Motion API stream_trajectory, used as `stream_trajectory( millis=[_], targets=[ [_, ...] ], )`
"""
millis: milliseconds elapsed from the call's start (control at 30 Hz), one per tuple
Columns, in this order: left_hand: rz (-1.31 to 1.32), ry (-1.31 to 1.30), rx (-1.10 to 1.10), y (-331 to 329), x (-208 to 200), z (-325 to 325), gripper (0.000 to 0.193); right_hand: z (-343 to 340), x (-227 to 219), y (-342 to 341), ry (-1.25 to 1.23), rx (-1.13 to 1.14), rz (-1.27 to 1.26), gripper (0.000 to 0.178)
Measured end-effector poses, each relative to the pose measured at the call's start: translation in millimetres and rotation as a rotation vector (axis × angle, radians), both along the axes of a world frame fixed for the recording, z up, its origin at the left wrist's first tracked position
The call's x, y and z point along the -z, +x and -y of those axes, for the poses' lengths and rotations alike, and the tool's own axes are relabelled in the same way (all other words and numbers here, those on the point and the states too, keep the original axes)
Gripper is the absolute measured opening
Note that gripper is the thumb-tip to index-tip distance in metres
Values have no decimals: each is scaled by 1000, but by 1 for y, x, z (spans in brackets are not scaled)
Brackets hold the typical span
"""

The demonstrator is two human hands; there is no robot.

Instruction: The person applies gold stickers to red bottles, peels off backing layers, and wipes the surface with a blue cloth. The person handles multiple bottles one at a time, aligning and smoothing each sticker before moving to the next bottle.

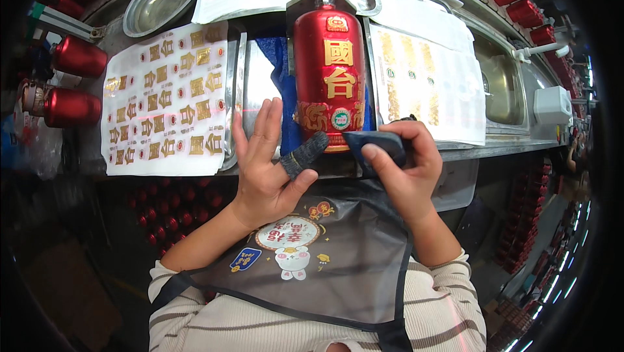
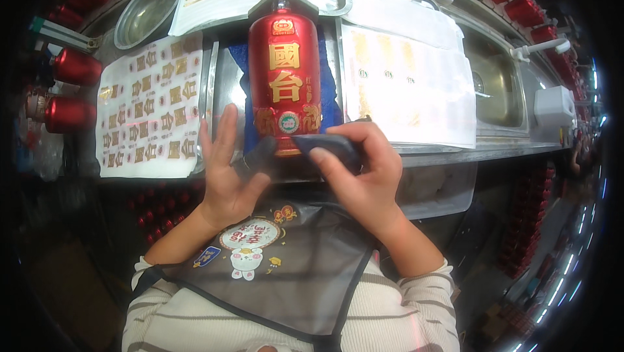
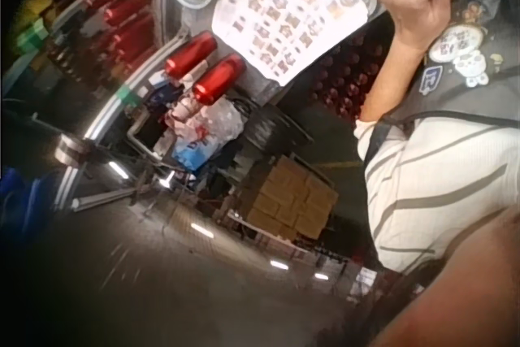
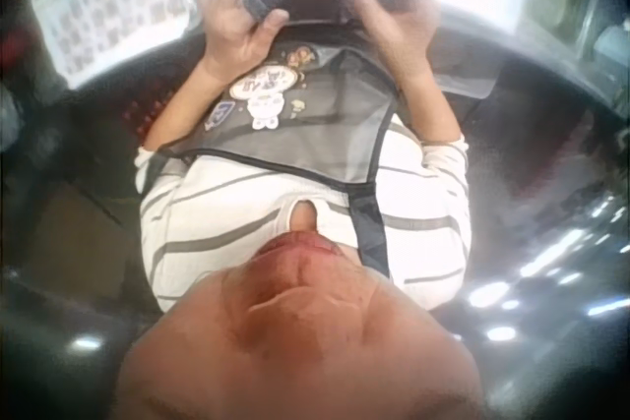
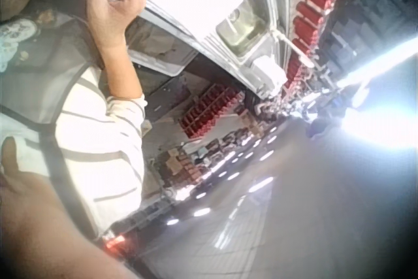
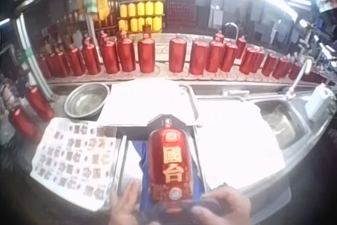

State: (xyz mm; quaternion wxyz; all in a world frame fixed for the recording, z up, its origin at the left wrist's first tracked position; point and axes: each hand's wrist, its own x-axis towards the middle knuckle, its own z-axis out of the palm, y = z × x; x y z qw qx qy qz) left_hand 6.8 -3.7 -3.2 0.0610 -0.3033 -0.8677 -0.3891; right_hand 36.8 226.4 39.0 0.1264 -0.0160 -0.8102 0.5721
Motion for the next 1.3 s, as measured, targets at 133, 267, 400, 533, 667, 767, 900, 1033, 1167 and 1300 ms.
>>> stream_trajectory(
  millis=[133,267,400,533,667,767,900,1033,1167,1300],
  targets=[
    [-33,-17,-18,-3,-6,3,34,-10,11,-4,-371,149,104,25],
    [-159,-167,-49,-23,-30,-21,34,2,6,-14,-346,73,104,22],
    [-237,-269,-24,-28,-41,-29,31,-16,10,-15,-398,168,133,22],
    [-223,-329,28,-21,-35,-21,48,-10,4,-9,-422,114,138,23],
    [-192,-267,-94,-11,-21,-20,32,13,-1,-11,-464,42,127,25],
    [-125,-245,-103,-4,-14,-15,36,10,12,-20,-496,71,151,22],
    [-66,-128,-69,-9,-8,-9,49,-17,18,-28,-434,111,188,20],
    [-13,-2,-5,-32,-5,-15,107,-6,21,-25,-379,82,136,22],
    [-5,-78,30,-50,1,-25,93,-27,20,-25,-376,179,220,25],
    [176,29,27,-50,4,-29,94,-13,-7,-1,-504,-177,350,60]
  ],
)
